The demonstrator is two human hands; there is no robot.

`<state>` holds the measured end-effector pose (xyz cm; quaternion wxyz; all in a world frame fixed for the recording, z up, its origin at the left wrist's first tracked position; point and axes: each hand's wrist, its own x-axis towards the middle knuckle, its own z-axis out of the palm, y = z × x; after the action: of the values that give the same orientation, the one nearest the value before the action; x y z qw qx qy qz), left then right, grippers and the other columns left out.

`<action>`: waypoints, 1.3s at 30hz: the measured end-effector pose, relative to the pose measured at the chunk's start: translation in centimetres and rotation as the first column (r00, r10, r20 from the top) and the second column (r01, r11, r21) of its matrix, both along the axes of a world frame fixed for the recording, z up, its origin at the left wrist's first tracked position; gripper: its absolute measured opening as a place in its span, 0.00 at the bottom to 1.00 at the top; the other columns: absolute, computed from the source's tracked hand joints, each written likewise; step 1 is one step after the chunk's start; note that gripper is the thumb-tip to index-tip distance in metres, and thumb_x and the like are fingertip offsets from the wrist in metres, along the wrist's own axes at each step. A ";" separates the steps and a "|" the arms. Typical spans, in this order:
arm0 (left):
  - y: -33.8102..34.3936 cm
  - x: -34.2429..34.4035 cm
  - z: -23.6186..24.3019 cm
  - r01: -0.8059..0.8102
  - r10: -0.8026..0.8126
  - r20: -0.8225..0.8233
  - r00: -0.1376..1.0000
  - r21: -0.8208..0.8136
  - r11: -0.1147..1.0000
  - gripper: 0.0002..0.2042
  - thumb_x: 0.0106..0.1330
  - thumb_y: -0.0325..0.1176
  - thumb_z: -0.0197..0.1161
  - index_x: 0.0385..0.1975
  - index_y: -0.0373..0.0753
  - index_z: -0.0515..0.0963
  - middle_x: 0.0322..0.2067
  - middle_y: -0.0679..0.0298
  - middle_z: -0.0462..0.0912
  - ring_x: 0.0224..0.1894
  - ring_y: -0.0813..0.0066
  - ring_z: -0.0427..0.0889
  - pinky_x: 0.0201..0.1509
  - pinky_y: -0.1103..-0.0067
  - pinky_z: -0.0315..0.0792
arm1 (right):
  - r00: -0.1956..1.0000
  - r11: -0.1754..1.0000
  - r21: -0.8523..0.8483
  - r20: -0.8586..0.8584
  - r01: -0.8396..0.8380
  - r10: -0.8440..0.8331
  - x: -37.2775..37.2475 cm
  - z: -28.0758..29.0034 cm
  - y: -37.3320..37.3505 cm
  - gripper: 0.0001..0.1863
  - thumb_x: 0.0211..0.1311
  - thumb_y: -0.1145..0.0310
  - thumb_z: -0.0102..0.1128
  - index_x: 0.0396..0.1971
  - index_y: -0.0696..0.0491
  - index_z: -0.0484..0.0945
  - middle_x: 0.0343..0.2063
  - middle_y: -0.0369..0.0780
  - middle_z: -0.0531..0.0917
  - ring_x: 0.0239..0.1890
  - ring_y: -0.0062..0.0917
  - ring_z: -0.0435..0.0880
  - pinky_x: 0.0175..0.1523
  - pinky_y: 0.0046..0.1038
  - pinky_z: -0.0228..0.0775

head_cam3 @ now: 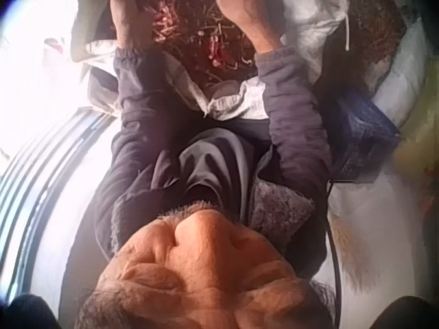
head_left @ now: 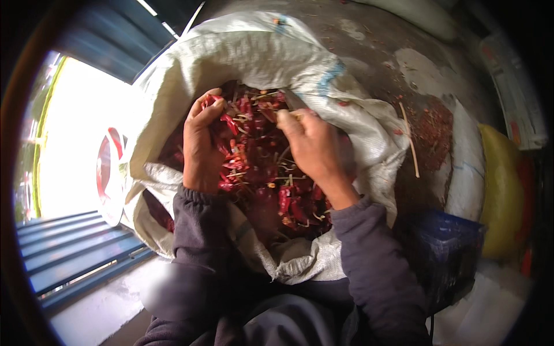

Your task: The person repeatedly picks dried red chilies from a large sack and removes the stems using a small knife held in the right hand. The stems are discarded to the side while the de-stemmed chilies remain in the sack.

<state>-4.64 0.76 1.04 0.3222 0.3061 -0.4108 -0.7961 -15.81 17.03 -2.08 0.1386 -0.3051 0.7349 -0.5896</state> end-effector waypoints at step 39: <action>-13.8 -3.8 -3.3 0.597 0.234 0.664 0.710 -0.744 0.301 0.17 0.68 0.39 0.64 0.51 0.36 0.80 0.45 0.46 0.86 0.48 0.51 0.86 0.49 0.67 0.79 | 0.732 0.926 0.299 -0.573 -0.233 0.369 0.8 -1.4 1.1 0.17 0.63 0.56 0.69 0.23 0.50 0.77 0.21 0.39 0.78 0.23 0.35 0.83 0.26 0.35 0.75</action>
<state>-8.39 -13.06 -2.21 0.1618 0.2694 -0.9107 -0.2682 -15.05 18.14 -3.45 0.0144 -0.5809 0.7365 -0.3463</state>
